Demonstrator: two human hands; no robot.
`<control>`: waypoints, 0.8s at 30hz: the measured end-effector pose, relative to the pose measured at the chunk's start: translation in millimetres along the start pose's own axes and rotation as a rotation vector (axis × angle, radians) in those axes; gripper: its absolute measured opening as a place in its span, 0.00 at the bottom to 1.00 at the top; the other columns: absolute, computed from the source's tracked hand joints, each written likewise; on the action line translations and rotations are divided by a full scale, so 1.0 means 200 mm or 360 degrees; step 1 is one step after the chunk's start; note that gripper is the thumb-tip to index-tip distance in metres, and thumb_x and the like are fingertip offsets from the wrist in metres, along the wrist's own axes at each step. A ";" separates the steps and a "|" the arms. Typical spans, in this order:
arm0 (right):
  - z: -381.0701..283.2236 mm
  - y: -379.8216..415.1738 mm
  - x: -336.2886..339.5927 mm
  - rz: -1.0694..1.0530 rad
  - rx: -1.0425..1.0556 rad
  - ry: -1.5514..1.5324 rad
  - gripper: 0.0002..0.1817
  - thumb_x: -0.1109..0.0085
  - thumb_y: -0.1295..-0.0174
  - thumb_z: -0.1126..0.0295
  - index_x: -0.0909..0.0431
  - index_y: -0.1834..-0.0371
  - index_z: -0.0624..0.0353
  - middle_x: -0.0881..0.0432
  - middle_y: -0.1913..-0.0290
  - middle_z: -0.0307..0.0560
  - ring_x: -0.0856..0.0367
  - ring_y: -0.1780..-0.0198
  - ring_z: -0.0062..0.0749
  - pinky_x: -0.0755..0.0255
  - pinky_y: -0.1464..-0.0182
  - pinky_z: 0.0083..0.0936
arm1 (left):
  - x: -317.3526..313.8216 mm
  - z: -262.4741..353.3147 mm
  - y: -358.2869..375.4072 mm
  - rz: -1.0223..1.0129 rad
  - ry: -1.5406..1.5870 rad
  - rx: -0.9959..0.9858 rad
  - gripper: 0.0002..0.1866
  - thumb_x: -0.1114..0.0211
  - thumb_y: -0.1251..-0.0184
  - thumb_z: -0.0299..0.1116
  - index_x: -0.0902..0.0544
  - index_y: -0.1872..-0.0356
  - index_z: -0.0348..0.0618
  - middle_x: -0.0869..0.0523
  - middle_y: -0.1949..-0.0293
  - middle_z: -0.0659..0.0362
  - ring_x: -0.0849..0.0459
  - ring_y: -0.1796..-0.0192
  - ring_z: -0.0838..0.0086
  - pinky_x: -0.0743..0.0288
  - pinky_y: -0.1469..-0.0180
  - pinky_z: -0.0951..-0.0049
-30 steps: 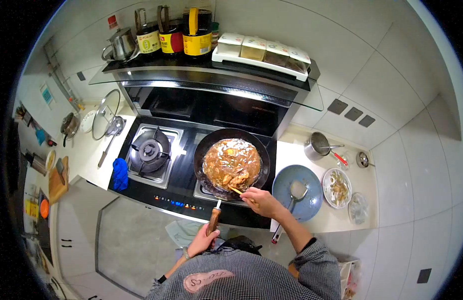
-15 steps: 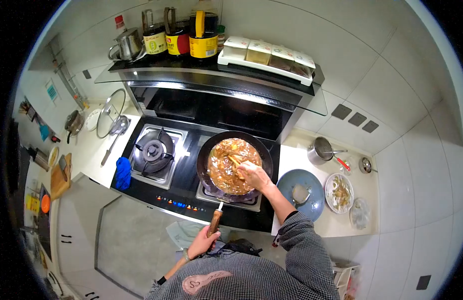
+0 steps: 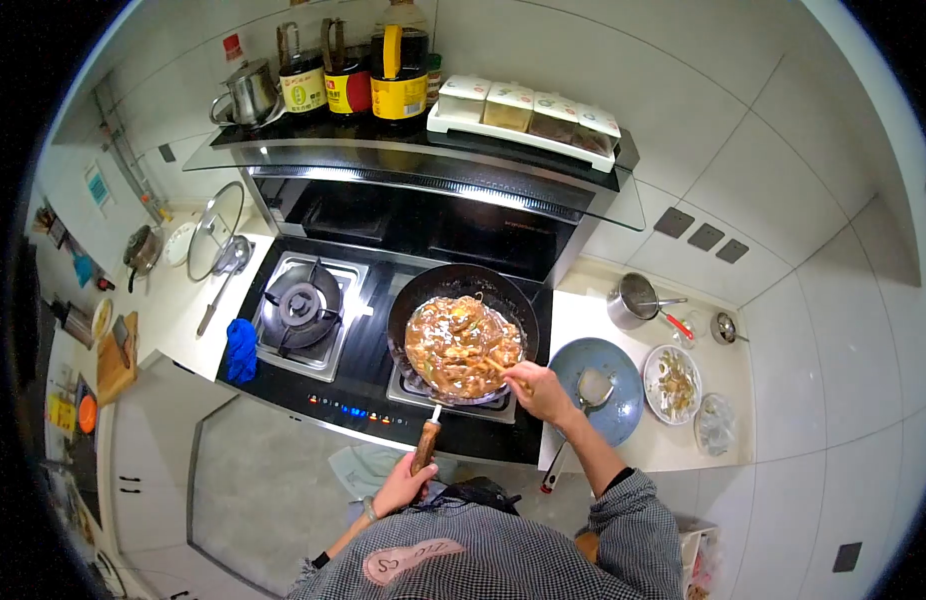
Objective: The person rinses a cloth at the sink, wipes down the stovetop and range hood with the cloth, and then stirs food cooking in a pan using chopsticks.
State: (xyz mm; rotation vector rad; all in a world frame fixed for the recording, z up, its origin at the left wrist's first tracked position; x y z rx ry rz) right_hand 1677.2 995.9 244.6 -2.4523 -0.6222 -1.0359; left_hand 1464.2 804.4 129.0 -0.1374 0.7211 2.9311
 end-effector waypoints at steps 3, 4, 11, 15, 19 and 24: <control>-0.11 0.03 -0.06 -0.0044 0.0084 -0.0164 0.07 0.41 0.39 0.73 0.19 0.61 0.65 0.18 0.65 0.52 0.17 0.63 0.42 0.23 0.60 0.30 | 0.00 -0.01 0.01 -0.0015 0.0057 0.0096 0.13 0.38 0.32 0.34 0.30 0.53 0.40 0.27 0.77 0.65 0.27 0.79 0.81 0.31 0.78 0.78; -0.12 0.01 -0.08 -0.0044 0.0081 -0.0165 0.07 0.41 0.39 0.73 0.19 0.61 0.65 0.18 0.65 0.52 0.17 0.63 0.42 0.23 0.60 0.30 | -0.01 -0.01 0.01 -0.0017 0.0057 0.0098 0.13 0.38 0.32 0.34 0.30 0.53 0.40 0.27 0.77 0.65 0.27 0.79 0.81 0.31 0.78 0.78; -0.11 -0.19 -0.23 0.0100 0.0206 -0.0306 0.08 0.42 0.39 0.74 0.19 0.59 0.64 0.17 0.61 0.53 0.17 0.60 0.43 0.24 0.56 0.30 | 0.00 0.01 0.02 -0.0016 0.0057 0.0118 0.14 0.38 0.32 0.34 0.30 0.52 0.41 0.27 0.76 0.65 0.27 0.79 0.82 0.31 0.78 0.78; 0.00 -0.32 -0.24 0.0236 0.0303 -0.0163 0.08 0.41 0.40 0.76 0.18 0.59 0.63 0.17 0.60 0.52 0.16 0.59 0.42 0.23 0.56 0.27 | -0.01 0.03 0.02 -0.0001 0.0078 0.0035 0.16 0.39 0.32 0.39 0.33 0.58 0.38 0.28 0.81 0.64 0.28 0.82 0.81 0.31 0.81 0.78; 0.13 -0.32 -0.14 0.0270 0.0114 0.0000 0.07 0.42 0.41 0.75 0.19 0.60 0.61 0.17 0.63 0.50 0.16 0.61 0.41 0.22 0.59 0.31 | -0.01 0.02 0.03 -0.0010 0.0113 0.0121 0.14 0.39 0.32 0.35 0.29 0.52 0.41 0.27 0.76 0.65 0.27 0.79 0.82 0.31 0.78 0.79; 0.07 -0.14 -0.06 0.0178 0.0058 0.0114 0.06 0.41 0.41 0.75 0.19 0.62 0.61 0.18 0.64 0.51 0.17 0.64 0.43 0.23 0.60 0.32 | 0.00 -0.01 0.00 -0.0016 0.0091 0.0028 0.16 0.38 0.32 0.39 0.33 0.60 0.38 0.28 0.80 0.64 0.27 0.82 0.81 0.30 0.79 0.78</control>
Point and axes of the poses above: each hand's wrist, its own y-axis away from the middle knuckle, its own x-axis out of the back of the hand, z = x × y, the point moved 6 cm from there along -y, towards the middle knuckle
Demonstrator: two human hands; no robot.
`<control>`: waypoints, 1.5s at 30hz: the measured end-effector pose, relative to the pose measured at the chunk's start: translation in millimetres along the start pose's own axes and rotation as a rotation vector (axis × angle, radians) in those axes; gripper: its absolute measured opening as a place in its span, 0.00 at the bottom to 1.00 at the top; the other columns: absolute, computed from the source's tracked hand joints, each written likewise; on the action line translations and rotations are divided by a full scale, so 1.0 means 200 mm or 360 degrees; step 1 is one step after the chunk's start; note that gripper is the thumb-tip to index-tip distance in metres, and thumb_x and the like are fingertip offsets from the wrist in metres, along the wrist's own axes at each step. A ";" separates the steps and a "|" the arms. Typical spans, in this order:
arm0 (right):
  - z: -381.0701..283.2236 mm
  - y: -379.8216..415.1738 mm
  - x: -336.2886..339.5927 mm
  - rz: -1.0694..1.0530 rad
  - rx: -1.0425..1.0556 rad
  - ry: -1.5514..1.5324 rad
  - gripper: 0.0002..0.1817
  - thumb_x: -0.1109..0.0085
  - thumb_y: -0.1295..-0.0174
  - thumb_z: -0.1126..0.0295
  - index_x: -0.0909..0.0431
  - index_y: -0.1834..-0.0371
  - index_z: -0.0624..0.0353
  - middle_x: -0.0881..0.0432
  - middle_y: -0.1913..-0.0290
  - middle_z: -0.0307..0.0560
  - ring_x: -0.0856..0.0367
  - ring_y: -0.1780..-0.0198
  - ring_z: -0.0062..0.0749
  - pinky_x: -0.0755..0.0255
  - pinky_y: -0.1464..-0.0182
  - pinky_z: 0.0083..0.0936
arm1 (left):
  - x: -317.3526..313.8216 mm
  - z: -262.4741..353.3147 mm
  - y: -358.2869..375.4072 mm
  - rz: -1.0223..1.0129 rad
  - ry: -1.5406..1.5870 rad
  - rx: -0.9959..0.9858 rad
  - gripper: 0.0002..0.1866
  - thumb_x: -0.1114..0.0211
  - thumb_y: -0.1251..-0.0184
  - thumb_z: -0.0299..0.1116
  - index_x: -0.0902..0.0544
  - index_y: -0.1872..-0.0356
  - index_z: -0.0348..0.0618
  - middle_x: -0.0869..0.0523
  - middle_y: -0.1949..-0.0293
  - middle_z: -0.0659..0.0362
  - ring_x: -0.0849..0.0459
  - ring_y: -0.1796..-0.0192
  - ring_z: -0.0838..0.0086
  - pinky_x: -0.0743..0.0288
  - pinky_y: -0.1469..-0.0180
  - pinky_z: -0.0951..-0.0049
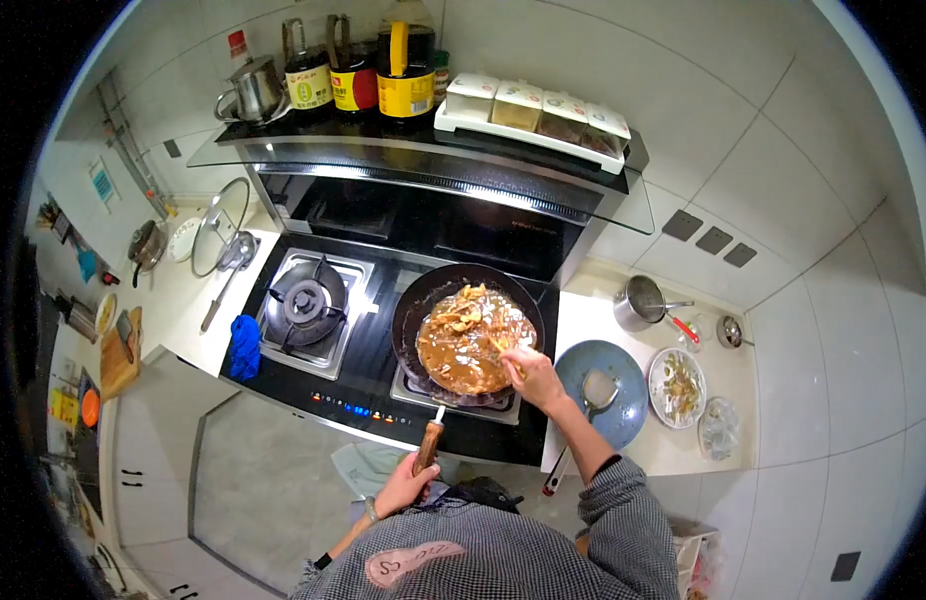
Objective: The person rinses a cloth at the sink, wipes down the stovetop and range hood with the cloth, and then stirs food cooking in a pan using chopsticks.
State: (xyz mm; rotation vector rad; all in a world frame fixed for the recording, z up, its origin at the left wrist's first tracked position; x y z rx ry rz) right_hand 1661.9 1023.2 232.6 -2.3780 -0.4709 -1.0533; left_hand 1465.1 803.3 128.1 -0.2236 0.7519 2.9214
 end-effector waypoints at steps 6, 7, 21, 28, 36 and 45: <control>-0.22 0.10 -0.08 -0.0236 0.0038 -0.0334 0.07 0.41 0.40 0.75 0.19 0.60 0.63 0.18 0.65 0.52 0.18 0.62 0.44 0.24 0.59 0.31 | 0.00 -0.03 -0.02 0.0013 -0.0011 -0.0014 0.17 0.38 0.32 0.39 0.32 0.57 0.37 0.28 0.80 0.64 0.26 0.80 0.81 0.29 0.78 0.78; -0.24 0.07 -0.12 -0.0223 0.0104 -0.0383 0.07 0.42 0.40 0.75 0.19 0.60 0.63 0.19 0.64 0.52 0.18 0.61 0.44 0.24 0.58 0.30 | 0.00 -0.03 -0.01 0.0007 -0.0015 -0.0009 0.17 0.38 0.32 0.39 0.32 0.57 0.37 0.28 0.80 0.64 0.26 0.80 0.81 0.29 0.78 0.78; -0.04 0.05 -0.01 -0.0027 -0.0079 0.0040 0.06 0.42 0.40 0.73 0.20 0.61 0.60 0.21 0.65 0.51 0.19 0.65 0.46 0.24 0.62 0.34 | -0.01 0.02 0.02 0.0021 0.0014 0.0044 0.17 0.38 0.32 0.39 0.32 0.56 0.37 0.27 0.79 0.63 0.27 0.81 0.81 0.30 0.79 0.78; -0.25 0.12 -0.10 -0.0074 0.0074 -0.0310 0.07 0.43 0.38 0.74 0.20 0.60 0.62 0.19 0.64 0.50 0.18 0.63 0.44 0.24 0.59 0.31 | 0.00 0.00 0.01 0.0018 -0.0013 0.0025 0.16 0.38 0.32 0.39 0.32 0.57 0.37 0.27 0.79 0.64 0.26 0.80 0.81 0.29 0.79 0.78; -0.02 -0.13 -0.19 0.0137 -0.0052 -0.0312 0.10 0.42 0.39 0.76 0.19 0.55 0.63 0.17 0.60 0.52 0.17 0.61 0.41 0.23 0.58 0.28 | 0.00 0.03 0.02 0.0021 -0.0022 0.0033 0.17 0.38 0.32 0.39 0.32 0.56 0.37 0.28 0.79 0.64 0.26 0.80 0.82 0.29 0.79 0.78; -0.12 0.10 -0.05 0.0171 -0.0175 -0.0108 0.07 0.42 0.39 0.74 0.18 0.60 0.64 0.17 0.65 0.53 0.17 0.64 0.42 0.25 0.60 0.29 | 0.00 0.01 0.01 0.0036 -0.0043 -0.0010 0.17 0.38 0.32 0.40 0.32 0.56 0.37 0.26 0.79 0.64 0.26 0.81 0.81 0.30 0.79 0.78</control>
Point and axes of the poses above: each hand's wrist, its own y-axis away from the middle knuckle, its own x-axis out of the back of the hand, z = x × y, the point moved 6 cm from there along -y, towards the middle knuckle
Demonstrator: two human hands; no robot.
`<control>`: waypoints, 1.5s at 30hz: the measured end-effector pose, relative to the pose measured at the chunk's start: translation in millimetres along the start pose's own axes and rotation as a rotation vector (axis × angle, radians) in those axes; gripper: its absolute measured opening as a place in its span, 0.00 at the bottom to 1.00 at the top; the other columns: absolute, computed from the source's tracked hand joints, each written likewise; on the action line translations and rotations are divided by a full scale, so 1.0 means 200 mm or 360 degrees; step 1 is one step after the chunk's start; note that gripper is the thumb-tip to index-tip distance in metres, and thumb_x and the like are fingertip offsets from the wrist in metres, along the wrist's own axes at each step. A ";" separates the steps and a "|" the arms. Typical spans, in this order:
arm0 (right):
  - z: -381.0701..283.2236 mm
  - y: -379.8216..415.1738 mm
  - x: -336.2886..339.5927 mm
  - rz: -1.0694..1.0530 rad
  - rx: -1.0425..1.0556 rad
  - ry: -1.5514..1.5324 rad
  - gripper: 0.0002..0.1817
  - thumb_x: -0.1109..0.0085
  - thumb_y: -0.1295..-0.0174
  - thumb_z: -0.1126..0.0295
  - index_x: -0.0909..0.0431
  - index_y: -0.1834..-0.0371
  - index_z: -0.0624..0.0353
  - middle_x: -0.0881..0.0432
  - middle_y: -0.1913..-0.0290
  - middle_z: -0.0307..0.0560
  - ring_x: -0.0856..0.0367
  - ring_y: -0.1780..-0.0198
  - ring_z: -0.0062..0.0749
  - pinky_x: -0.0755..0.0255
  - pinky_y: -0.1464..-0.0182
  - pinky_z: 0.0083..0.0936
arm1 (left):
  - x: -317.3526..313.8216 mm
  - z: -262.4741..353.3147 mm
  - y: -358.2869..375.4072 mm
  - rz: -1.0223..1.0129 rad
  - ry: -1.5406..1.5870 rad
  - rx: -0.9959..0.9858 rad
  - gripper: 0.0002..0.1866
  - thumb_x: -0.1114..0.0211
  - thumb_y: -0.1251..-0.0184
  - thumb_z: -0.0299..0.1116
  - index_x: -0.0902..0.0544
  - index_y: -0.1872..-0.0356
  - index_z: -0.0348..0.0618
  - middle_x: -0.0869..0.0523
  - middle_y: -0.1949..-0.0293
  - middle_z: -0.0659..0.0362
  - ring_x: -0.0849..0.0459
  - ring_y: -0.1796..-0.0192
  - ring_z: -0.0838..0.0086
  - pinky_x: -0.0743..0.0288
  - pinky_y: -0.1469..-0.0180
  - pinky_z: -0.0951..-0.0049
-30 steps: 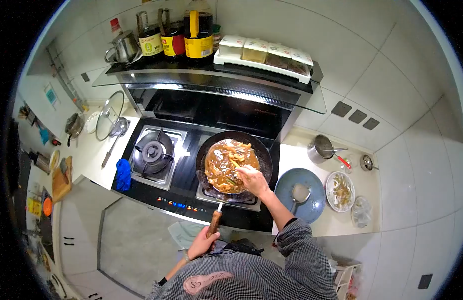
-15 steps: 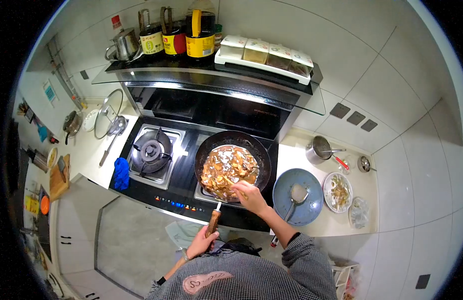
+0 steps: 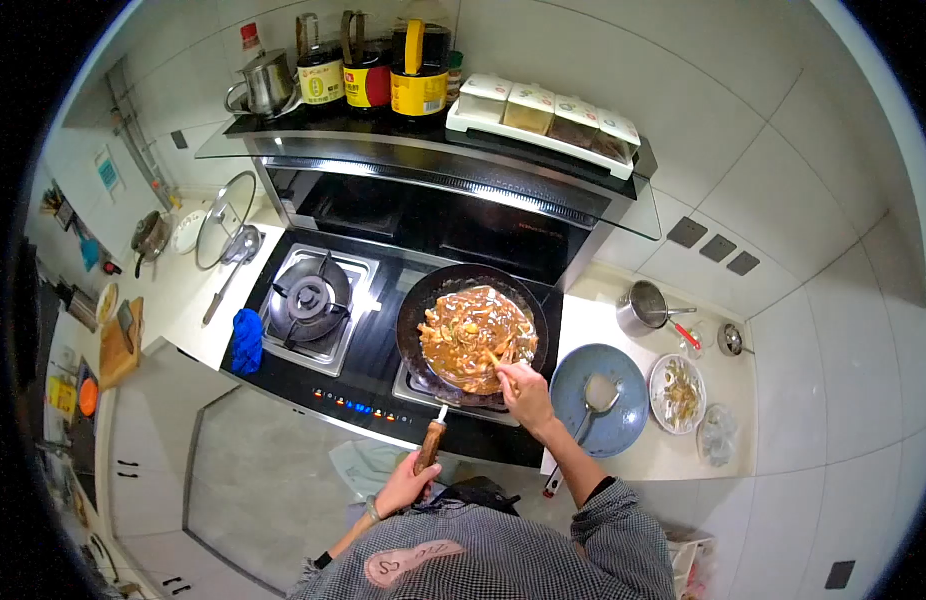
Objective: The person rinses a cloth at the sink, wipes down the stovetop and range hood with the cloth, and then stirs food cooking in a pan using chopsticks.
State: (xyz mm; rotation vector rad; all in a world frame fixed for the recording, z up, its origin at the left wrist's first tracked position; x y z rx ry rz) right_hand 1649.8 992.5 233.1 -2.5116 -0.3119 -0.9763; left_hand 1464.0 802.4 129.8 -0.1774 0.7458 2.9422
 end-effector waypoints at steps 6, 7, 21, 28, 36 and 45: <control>0.01 -0.08 0.02 0.0085 -0.0129 -0.0333 0.07 0.42 0.38 0.73 0.18 0.61 0.65 0.16 0.66 0.52 0.16 0.66 0.33 0.24 0.63 0.26 | 0.00 0.04 0.02 0.0006 -0.0016 0.0029 0.18 0.38 0.32 0.40 0.32 0.56 0.37 0.26 0.80 0.63 0.25 0.81 0.81 0.30 0.79 0.78; 0.05 -0.12 0.04 0.0171 -0.0275 -0.0445 0.07 0.41 0.39 0.74 0.18 0.62 0.65 0.16 0.66 0.52 0.15 0.66 0.34 0.24 0.63 0.26 | 0.00 0.03 0.01 0.0017 -0.0012 0.0029 0.18 0.38 0.32 0.40 0.32 0.56 0.37 0.26 0.80 0.63 0.25 0.81 0.81 0.30 0.79 0.78; 0.18 -0.44 -0.22 -0.0114 0.0105 -0.0365 0.08 0.41 0.38 0.72 0.16 0.59 0.61 0.16 0.66 0.49 0.17 0.66 0.30 0.25 0.63 0.24 | 0.01 -0.05 0.00 0.0009 -0.0032 0.0023 0.18 0.39 0.32 0.42 0.31 0.55 0.37 0.26 0.77 0.64 0.25 0.79 0.81 0.30 0.77 0.78; -0.06 -0.18 -0.08 -0.0593 0.0229 -0.0459 0.07 0.40 0.37 0.72 0.17 0.60 0.61 0.16 0.62 0.46 0.18 0.62 0.29 0.24 0.59 0.24 | -0.01 0.01 0.01 -0.0017 0.0008 0.0017 0.18 0.39 0.32 0.42 0.31 0.55 0.37 0.25 0.78 0.63 0.25 0.80 0.80 0.29 0.77 0.76; -0.13 0.06 0.20 -0.0590 0.0112 -0.0259 0.07 0.39 0.39 0.71 0.20 0.62 0.64 0.19 0.63 0.49 0.17 0.63 0.39 0.24 0.59 0.28 | 0.00 -0.02 -0.01 -0.0007 -0.0080 -0.0001 0.20 0.38 0.32 0.40 0.31 0.52 0.35 0.25 0.78 0.63 0.25 0.79 0.81 0.29 0.77 0.77; 0.11 -0.05 0.04 -0.0204 0.0270 -0.0057 0.07 0.43 0.39 0.75 0.20 0.59 0.63 0.19 0.60 0.51 0.18 0.59 0.45 0.24 0.57 0.30 | 0.00 0.02 0.01 -0.0023 0.0015 0.0080 0.15 0.39 0.32 0.36 0.30 0.53 0.40 0.26 0.75 0.64 0.27 0.79 0.82 0.31 0.78 0.79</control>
Point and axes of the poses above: each hand's wrist, its own y-axis away from the middle knuckle, its own x-axis out of the back of the hand, z = x × y, the point moved 6 cm from there along -y, towards the middle knuckle
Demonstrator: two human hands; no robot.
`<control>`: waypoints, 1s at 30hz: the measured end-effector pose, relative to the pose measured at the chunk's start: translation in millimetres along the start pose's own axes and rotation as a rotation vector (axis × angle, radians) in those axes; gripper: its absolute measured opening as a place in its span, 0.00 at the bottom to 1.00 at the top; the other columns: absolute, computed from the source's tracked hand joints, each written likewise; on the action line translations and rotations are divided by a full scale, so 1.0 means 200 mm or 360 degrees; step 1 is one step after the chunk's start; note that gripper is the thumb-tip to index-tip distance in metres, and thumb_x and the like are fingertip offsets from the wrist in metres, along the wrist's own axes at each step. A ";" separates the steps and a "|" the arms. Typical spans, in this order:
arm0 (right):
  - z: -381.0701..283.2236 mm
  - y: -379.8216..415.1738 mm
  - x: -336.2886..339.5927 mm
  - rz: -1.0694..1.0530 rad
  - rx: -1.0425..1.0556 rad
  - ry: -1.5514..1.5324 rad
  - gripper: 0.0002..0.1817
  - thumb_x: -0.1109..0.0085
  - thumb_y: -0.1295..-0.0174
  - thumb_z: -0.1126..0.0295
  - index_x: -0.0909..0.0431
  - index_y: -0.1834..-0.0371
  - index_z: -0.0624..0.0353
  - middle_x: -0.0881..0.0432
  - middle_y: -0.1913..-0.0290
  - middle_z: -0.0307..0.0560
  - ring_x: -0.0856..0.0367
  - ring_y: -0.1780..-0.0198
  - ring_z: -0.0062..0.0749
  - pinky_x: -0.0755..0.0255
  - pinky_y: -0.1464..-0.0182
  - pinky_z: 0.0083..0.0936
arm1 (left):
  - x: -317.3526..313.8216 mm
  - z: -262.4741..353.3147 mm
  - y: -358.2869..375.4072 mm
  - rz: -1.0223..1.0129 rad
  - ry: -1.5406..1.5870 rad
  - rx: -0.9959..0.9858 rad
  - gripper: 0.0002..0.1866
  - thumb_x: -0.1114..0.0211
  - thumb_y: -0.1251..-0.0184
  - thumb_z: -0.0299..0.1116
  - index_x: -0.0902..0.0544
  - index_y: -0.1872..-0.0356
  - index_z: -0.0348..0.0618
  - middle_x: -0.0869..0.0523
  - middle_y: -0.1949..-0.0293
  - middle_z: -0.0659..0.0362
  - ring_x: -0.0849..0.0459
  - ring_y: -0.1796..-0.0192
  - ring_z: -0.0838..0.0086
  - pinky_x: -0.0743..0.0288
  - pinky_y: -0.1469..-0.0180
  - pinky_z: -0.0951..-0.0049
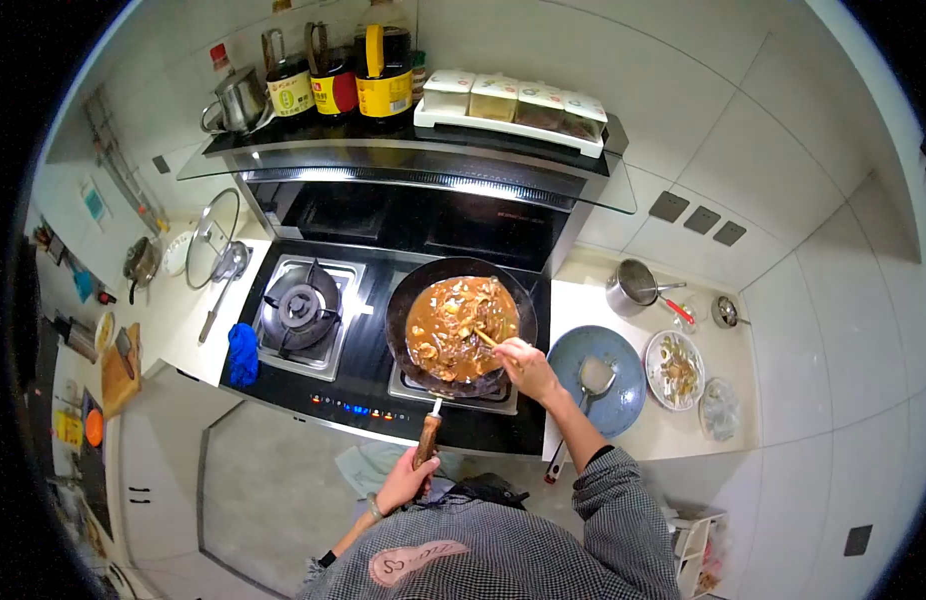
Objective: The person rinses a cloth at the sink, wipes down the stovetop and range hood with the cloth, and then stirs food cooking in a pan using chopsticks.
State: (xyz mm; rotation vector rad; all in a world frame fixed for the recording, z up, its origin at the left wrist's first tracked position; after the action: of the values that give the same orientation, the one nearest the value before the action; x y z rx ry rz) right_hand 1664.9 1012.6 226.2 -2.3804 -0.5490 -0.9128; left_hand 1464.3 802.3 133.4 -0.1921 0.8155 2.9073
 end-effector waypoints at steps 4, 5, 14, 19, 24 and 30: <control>0.02 -0.01 0.14 0.0328 -0.0197 0.0058 0.06 0.41 0.39 0.74 0.18 0.62 0.62 0.18 0.64 0.51 0.17 0.63 0.43 0.25 0.61 0.29 | 0.01 0.01 0.01 0.0023 -0.0041 0.0020 0.15 0.38 0.32 0.36 0.30 0.53 0.40 0.26 0.75 0.64 0.27 0.79 0.82 0.31 0.78 0.79; 0.03 0.00 0.19 0.0374 -0.0298 -0.0039 0.06 0.42 0.39 0.74 0.18 0.63 0.63 0.18 0.64 0.50 0.17 0.65 0.41 0.25 0.62 0.29 | 0.01 0.00 0.01 0.0015 -0.0010 -0.0010 0.15 0.38 0.32 0.36 0.30 0.53 0.40 0.26 0.75 0.65 0.27 0.79 0.82 0.31 0.78 0.79; 0.25 -0.14 0.09 0.0533 -0.0440 -0.0140 0.07 0.43 0.38 0.72 0.17 0.62 0.63 0.17 0.65 0.52 0.17 0.65 0.38 0.24 0.61 0.29 | -0.01 -0.01 0.00 -0.0029 0.0081 -0.0019 0.13 0.38 0.32 0.36 0.30 0.56 0.41 0.27 0.76 0.65 0.27 0.79 0.82 0.31 0.78 0.79; 0.13 -0.17 -0.05 0.0355 -0.0092 -0.0125 0.08 0.42 0.37 0.73 0.17 0.59 0.63 0.16 0.62 0.49 0.17 0.62 0.31 0.24 0.60 0.23 | 0.00 0.01 0.01 0.0018 -0.0003 -0.0068 0.16 0.39 0.32 0.40 0.31 0.57 0.37 0.26 0.78 0.64 0.27 0.80 0.82 0.31 0.78 0.79; 0.14 -0.25 0.04 0.0435 -0.0387 -0.0397 0.08 0.42 0.38 0.72 0.18 0.60 0.64 0.17 0.65 0.51 0.17 0.65 0.34 0.25 0.61 0.26 | 0.00 -0.01 0.00 -0.0004 0.0038 -0.0037 0.14 0.39 0.31 0.39 0.31 0.57 0.40 0.27 0.77 0.65 0.27 0.80 0.82 0.31 0.78 0.79; 0.19 -0.37 -0.09 0.0462 -0.0161 -0.0255 0.07 0.41 0.39 0.72 0.18 0.61 0.61 0.17 0.63 0.53 0.17 0.61 0.43 0.25 0.58 0.29 | -0.01 0.01 0.02 0.0007 0.0065 0.0012 0.13 0.39 0.31 0.37 0.30 0.56 0.43 0.27 0.77 0.66 0.28 0.79 0.82 0.32 0.78 0.79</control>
State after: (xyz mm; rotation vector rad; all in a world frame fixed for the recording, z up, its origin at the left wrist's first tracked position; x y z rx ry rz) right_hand 1631.2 1090.7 213.0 -2.5532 -0.2099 -0.6391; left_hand 1465.7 800.1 137.9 -0.2501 0.8340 2.9128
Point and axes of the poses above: each hand's wrist, its own y-axis away from the middle knuckle, its own x-axis out of the back of the hand, z = x × y, the point moved 6 cm from there along -y, towards the middle knuckle
